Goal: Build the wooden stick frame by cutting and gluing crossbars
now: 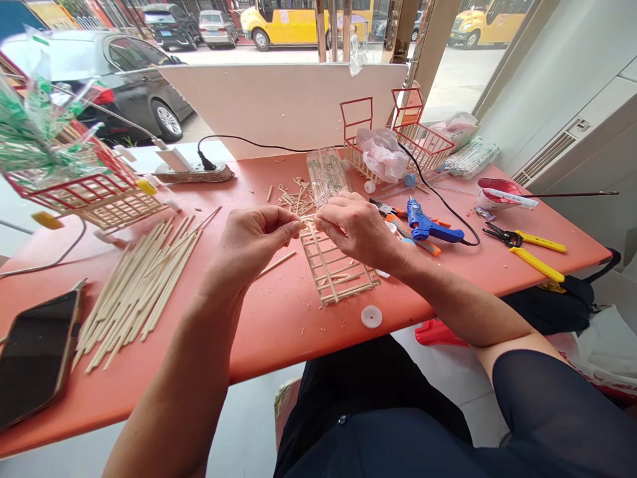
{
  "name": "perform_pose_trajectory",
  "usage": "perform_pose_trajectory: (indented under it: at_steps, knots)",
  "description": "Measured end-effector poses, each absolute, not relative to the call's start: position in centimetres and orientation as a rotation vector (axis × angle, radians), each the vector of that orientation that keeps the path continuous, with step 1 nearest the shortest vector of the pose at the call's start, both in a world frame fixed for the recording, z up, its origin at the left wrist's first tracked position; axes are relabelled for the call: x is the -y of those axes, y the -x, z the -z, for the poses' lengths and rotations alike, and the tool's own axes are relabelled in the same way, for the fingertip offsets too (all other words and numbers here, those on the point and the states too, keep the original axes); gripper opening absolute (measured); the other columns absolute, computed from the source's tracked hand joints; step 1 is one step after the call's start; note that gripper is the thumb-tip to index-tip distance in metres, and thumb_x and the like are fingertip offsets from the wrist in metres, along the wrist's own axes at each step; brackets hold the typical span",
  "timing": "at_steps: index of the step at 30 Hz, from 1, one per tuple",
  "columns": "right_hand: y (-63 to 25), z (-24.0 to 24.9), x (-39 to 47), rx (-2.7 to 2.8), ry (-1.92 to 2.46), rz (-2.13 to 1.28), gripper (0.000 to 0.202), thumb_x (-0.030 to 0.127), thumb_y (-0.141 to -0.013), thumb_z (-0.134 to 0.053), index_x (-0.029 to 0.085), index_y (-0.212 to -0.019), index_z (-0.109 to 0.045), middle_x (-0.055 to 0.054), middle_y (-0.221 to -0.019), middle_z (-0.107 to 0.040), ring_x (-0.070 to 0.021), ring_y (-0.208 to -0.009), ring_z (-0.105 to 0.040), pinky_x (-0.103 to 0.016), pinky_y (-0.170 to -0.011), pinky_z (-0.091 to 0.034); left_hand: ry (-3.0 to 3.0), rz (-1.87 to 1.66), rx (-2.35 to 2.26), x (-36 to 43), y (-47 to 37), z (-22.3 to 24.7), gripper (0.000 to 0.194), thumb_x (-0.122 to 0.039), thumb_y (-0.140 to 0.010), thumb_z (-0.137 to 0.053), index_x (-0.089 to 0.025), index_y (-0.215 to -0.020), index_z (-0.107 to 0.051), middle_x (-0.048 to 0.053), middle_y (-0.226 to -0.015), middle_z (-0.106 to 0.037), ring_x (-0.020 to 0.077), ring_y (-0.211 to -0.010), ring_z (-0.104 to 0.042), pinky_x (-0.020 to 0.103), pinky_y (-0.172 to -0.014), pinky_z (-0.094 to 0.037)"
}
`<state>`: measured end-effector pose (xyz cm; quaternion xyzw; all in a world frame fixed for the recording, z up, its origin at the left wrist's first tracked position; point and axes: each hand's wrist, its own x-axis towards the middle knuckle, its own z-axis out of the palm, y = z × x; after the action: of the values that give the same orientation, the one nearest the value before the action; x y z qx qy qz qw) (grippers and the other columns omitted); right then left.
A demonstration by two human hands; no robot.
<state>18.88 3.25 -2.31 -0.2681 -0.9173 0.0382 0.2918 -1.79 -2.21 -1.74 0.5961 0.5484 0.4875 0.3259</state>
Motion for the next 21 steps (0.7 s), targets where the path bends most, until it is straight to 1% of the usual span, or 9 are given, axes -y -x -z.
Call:
perform_pose_trajectory:
  at_steps: [9, 13, 17, 21]
  knots:
    - [-18.89, 2.21, -3.34, 2.457, 0.733, -0.121, 0.034, 0.027, -0.112, -0.048, 0.016, -0.090, -0.071, -0.008, -0.089, -0.069, -0.0213, -0.085, -0.049, -0.035, -0.086, -0.035, -1.574, -1.253, -1.446, 2.22, 1.90, 1.59, 0.011, -0.030, -0.074, -0.080, -0.019, -0.073, -0.079, 0.001, -0.064, -0.062, 0.0114, -0.061, -0.049, 0.025, -0.054, -0.040]
    - [-18.94, 2.11, -3.46, 2.457, 0.753, -0.155, 0.034, 0.029, -0.113, -0.048, 0.014, -0.095, -0.072, -0.011, -0.095, -0.072, -0.0220, -0.087, -0.053, -0.035, -0.088, -0.037, -1.604, -1.243, -1.451, 2.15, 2.15, 1.64, 0.013, -0.031, -0.076, -0.079, -0.018, -0.074, -0.079, 0.001, -0.065, -0.064, 0.0113, -0.062, -0.050, 0.025, -0.056, -0.041]
    - [-18.96, 2.19, -3.69, 2.440, 0.740, -0.187, 0.033, 0.029, -0.113, -0.047, 0.014, -0.100, -0.073, -0.012, -0.100, -0.075, -0.0229, -0.092, -0.058, -0.036, -0.092, -0.039, -1.637, -1.227, -1.488, 2.24, 2.32, 1.66, 0.016, -0.033, -0.077, -0.079, -0.019, -0.084, -0.083, 0.000, -0.069, -0.068, 0.0118, -0.064, -0.054, 0.026, -0.058, -0.043]
    - [-18.91, 2.31, -3.78, 2.425, 0.737, -0.166, 0.034, 0.029, -0.113, -0.046, 0.015, -0.095, -0.072, -0.012, -0.097, -0.074, -0.0230, -0.090, -0.057, -0.036, -0.091, -0.039, -1.646, -1.232, -1.510, 2.42, 2.03, 1.52, 0.018, -0.033, -0.076, -0.080, -0.018, -0.087, -0.082, 0.001, -0.074, -0.074, 0.0122, -0.066, -0.059, 0.026, -0.062, -0.047]
